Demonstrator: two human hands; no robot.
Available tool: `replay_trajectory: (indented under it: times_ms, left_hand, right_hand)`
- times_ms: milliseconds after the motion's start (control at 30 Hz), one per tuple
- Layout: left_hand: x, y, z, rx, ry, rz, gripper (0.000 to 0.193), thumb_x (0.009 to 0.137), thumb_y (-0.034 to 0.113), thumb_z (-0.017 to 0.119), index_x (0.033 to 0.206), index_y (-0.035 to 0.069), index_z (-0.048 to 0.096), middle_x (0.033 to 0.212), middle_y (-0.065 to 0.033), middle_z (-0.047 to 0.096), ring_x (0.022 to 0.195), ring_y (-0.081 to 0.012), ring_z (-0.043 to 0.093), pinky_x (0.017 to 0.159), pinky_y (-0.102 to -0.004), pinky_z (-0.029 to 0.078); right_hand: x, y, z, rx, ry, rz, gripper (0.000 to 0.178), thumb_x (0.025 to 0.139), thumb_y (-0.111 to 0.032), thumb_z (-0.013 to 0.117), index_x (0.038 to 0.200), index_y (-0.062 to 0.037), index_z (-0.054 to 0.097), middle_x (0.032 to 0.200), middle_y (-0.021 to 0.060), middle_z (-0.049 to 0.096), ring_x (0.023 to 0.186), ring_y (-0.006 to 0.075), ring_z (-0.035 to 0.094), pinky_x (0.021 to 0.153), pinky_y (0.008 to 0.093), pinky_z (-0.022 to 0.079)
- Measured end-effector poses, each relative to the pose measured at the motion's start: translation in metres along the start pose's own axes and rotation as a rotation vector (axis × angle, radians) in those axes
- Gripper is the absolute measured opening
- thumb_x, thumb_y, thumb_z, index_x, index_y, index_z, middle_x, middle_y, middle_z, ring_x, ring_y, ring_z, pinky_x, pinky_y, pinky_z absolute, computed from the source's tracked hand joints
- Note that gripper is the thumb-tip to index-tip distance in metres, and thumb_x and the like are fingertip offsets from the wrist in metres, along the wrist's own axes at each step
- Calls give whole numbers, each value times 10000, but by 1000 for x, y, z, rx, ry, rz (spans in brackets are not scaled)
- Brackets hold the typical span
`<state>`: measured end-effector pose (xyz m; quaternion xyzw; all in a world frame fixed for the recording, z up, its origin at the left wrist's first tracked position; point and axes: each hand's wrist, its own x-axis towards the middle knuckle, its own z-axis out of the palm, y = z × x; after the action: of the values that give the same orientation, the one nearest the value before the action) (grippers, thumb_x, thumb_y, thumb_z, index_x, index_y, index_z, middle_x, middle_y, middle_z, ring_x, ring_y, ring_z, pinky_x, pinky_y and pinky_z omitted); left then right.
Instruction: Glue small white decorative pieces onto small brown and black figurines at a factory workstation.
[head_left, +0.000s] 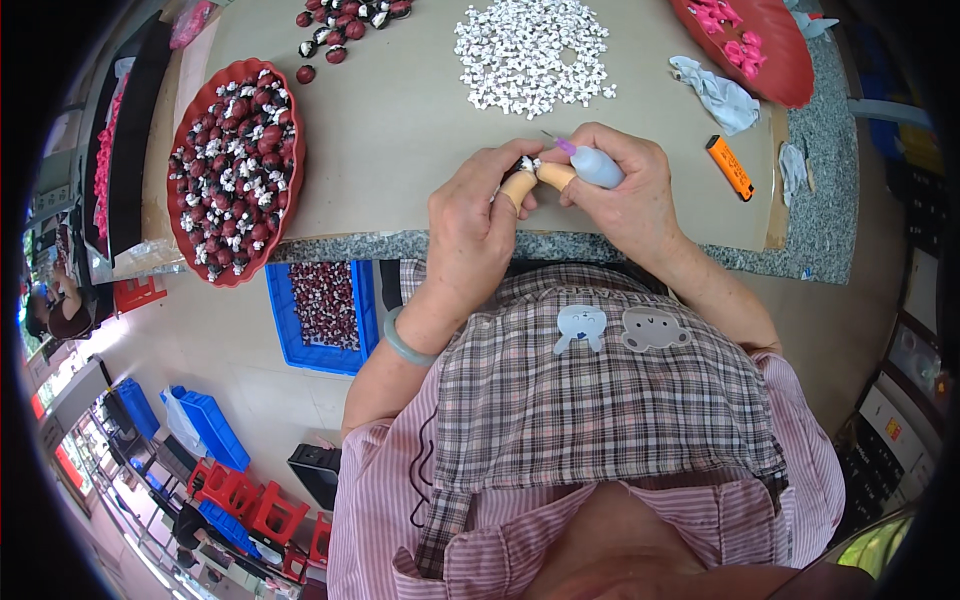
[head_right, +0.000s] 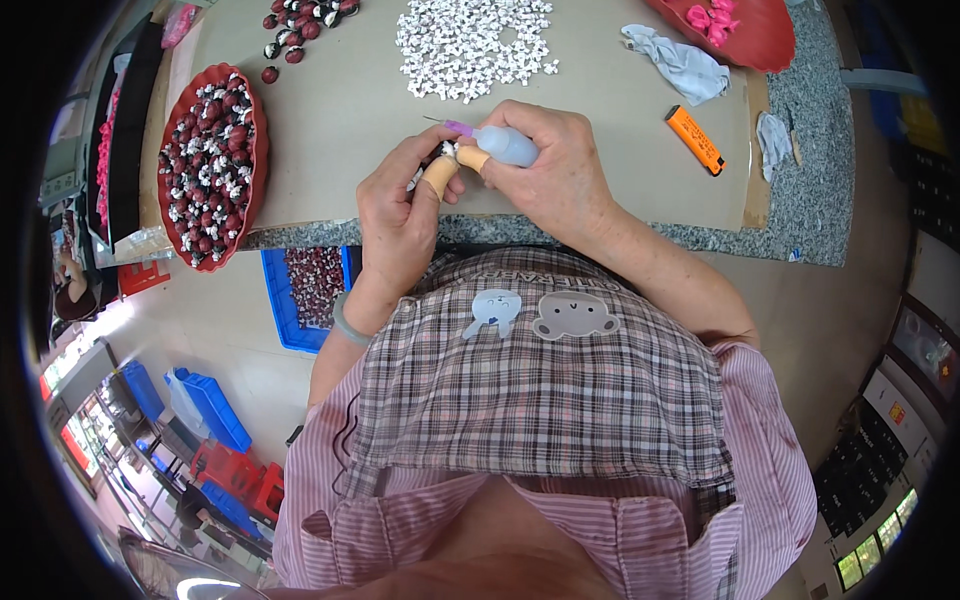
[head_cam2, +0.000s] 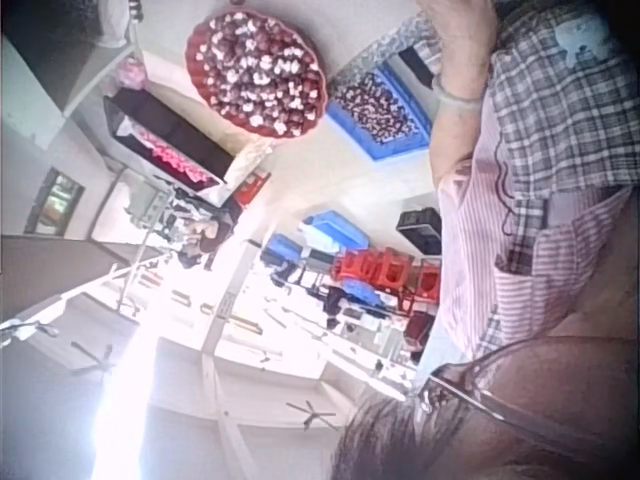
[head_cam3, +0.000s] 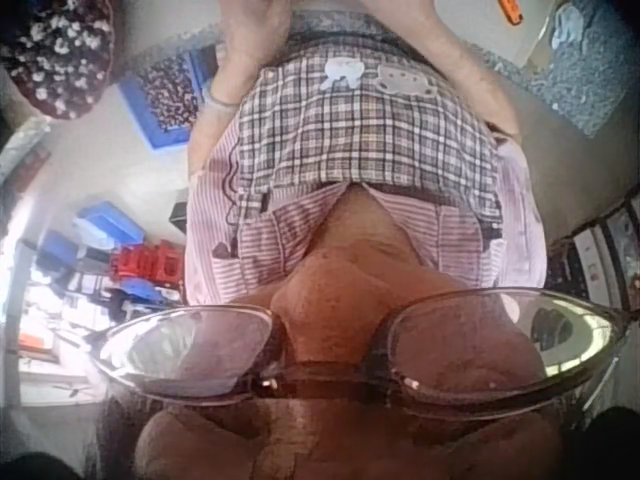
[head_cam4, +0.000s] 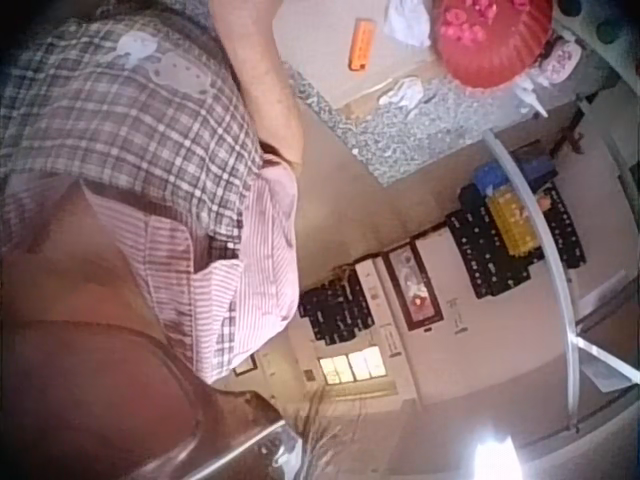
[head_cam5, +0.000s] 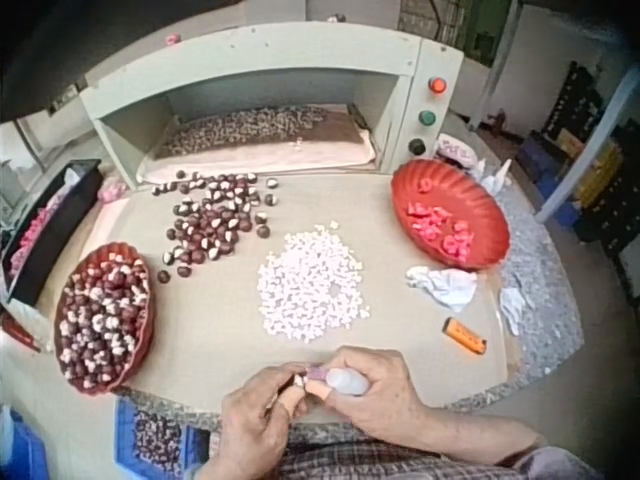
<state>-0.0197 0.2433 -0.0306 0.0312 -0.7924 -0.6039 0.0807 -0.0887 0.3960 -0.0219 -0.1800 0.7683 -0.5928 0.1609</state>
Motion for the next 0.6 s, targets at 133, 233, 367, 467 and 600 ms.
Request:
replay_trajectory:
  times_ms: [133,233,367,467,600]
  left_hand:
    - [-1,-2,0,-12,31,18,333,839,-113,468,1127,-15,604,865,-114,614,658,-148,619,608,-271,514]
    - [0,-1,-8,-64,41,-32,351,826,-125,465,1127,-12,607,876,-118,617,665,-140,617,617,-266,513]
    - [10,5,-54,90,92,104,353,802,-126,494,1113,-7,612,923,-111,634,694,-161,625,647,-265,518]
    - [17,19,-123,513,425,119,303,821,-86,530,1090,10,633,977,-115,660,855,-203,666,749,-313,529]
    - [34,5,-158,1225,457,345,255,804,60,637,1056,33,661,1172,-109,614,1133,-354,500,977,-466,386]
  right_hand:
    - [-4,3,8,29,-1,-31,52,830,-6,675,874,8,649,771,24,659,633,74,614,556,195,493]
    - [2,2,13,154,23,-4,93,817,-65,709,867,-19,646,726,25,662,617,79,607,556,210,486]
    - [14,-3,8,275,-74,-65,159,841,-57,690,997,-30,669,891,41,659,721,73,601,585,206,505]
    - [17,-7,-11,268,-94,-48,209,842,-39,681,1050,-37,671,940,41,643,779,69,587,607,204,512]
    - [16,-4,-23,195,-102,18,208,838,5,658,1042,-31,671,902,26,626,753,67,573,619,201,507]
